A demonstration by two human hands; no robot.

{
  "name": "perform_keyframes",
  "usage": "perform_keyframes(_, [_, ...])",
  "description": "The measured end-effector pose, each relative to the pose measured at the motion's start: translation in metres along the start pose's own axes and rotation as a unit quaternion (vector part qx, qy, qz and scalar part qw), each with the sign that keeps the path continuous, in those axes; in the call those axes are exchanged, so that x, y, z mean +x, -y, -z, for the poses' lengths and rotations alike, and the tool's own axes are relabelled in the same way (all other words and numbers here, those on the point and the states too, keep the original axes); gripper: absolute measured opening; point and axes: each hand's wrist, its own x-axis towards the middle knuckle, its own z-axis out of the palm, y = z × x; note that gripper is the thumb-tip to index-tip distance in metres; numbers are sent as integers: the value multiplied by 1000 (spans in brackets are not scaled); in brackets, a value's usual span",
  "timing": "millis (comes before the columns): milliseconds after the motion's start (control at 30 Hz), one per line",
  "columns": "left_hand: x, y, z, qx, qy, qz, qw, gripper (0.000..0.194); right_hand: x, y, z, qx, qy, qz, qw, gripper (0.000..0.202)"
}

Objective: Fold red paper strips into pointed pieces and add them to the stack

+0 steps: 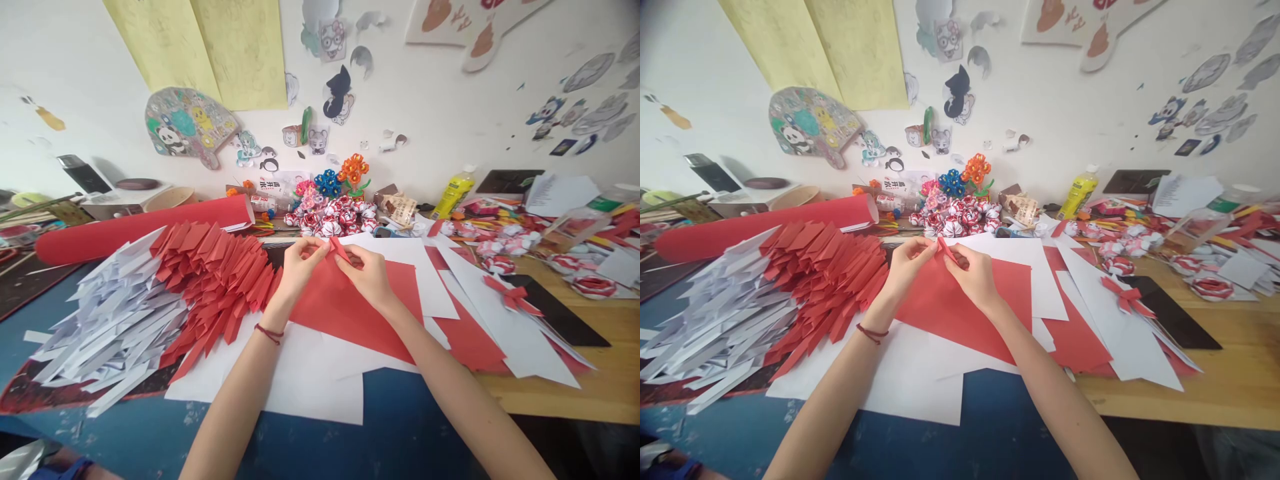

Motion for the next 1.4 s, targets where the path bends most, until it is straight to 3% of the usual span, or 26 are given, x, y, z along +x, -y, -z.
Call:
perform_keyframes(133, [0,0,0,21,17,-2,1000,25,0,1,0,5,-3,4,1000,23])
perform_keyframes(600, [-1,1,1,107,-14,-59,992,23,0,2,1,31,19,-13,999,25])
perform_keyframes(1033, [-3,-4,3,141,10,-102,985,24,-1,1,1,39,11,-41,998,36])
perform_keyframes(1233, [0,-4,6,143,22,-87,986,22,-1,2,1,6,5,-12,1000,46])
perform_keyframes(1400, [-2,-6,5,187,28,-138,972,17,0,1,0,-6,10,0,1000,47])
